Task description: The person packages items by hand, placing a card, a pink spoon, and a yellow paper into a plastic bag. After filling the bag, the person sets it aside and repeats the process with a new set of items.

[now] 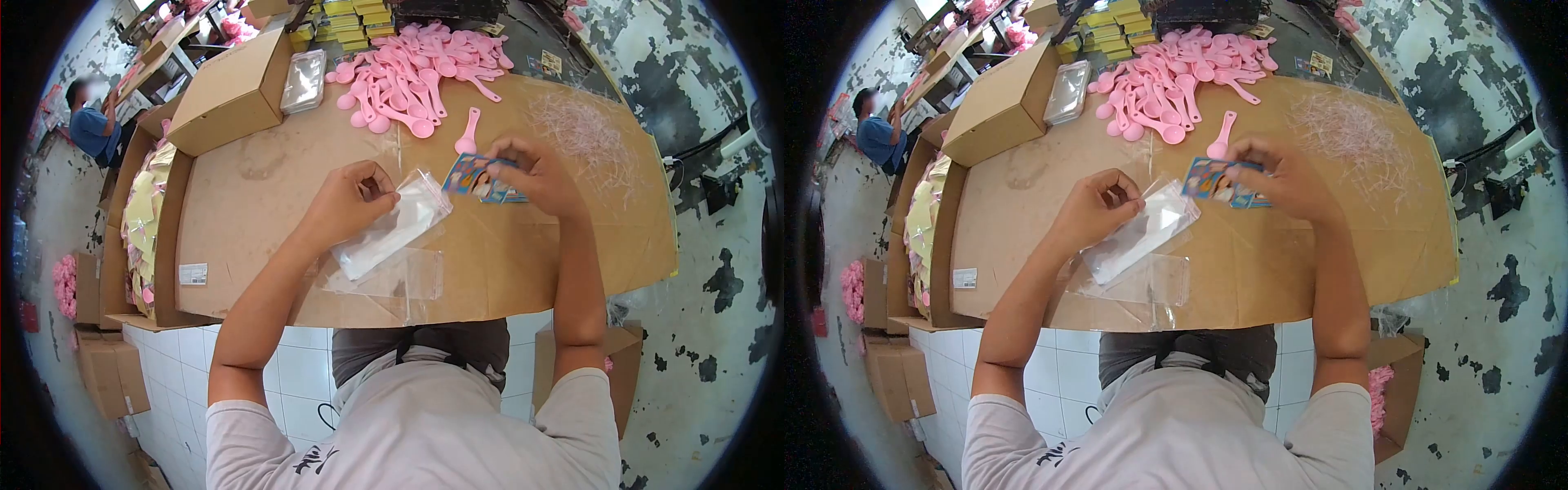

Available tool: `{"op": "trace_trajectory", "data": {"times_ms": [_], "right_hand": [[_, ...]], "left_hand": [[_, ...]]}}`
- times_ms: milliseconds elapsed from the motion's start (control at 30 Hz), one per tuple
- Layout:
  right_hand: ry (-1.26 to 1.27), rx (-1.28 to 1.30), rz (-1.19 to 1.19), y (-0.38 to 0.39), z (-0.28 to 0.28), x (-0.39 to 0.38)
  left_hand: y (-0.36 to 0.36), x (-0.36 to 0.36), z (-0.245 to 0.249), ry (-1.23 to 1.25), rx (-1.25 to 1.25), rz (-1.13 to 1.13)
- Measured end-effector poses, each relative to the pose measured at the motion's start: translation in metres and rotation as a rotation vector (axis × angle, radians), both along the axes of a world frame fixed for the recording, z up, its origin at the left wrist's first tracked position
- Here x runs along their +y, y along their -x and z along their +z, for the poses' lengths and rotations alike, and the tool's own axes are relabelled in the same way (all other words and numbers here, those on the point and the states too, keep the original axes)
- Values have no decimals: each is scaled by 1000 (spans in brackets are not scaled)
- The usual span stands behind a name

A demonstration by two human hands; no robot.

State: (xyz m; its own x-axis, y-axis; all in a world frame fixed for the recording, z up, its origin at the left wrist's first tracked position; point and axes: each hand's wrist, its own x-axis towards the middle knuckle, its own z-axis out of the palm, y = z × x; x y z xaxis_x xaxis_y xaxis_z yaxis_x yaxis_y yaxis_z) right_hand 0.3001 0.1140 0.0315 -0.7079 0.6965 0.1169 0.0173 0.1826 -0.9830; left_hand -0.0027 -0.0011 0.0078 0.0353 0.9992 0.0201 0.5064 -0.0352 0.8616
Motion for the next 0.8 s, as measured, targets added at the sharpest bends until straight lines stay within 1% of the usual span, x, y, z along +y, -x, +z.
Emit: {"op": "trace_trajectory", "data": {"times_ms": [100, 200, 300, 400, 500, 600, 700, 800], "right_hand": [[-14, -29, 128, 26, -10, -20], [-438, -358, 93, 35, -18, -27], [-426, -339, 78, 33, -17, -28], [-430, -304, -5, 31, -10, -23], [-176, -101, -198, 38, -22, -20], [-30, 94, -286, 43, -16, -23], [-41, 152, -301, 44, -13, -26], [-88, 66, -239, 41, -15, -24]], "left_hand": [[-2, 0, -5, 45, -112, -36], [-2, 2, -15, -40, -462, -49], [5, 3, -4, 10, -638, -2], [8, 5, 1, 69, -769, -37], [-3, -2, 10, 108, -713, -25], [-8, -1, 2, 78, -611, -5], [-8, -2, -3, 38, -625, -37], [-12, -4, -2, 30, -598, -9]]}}
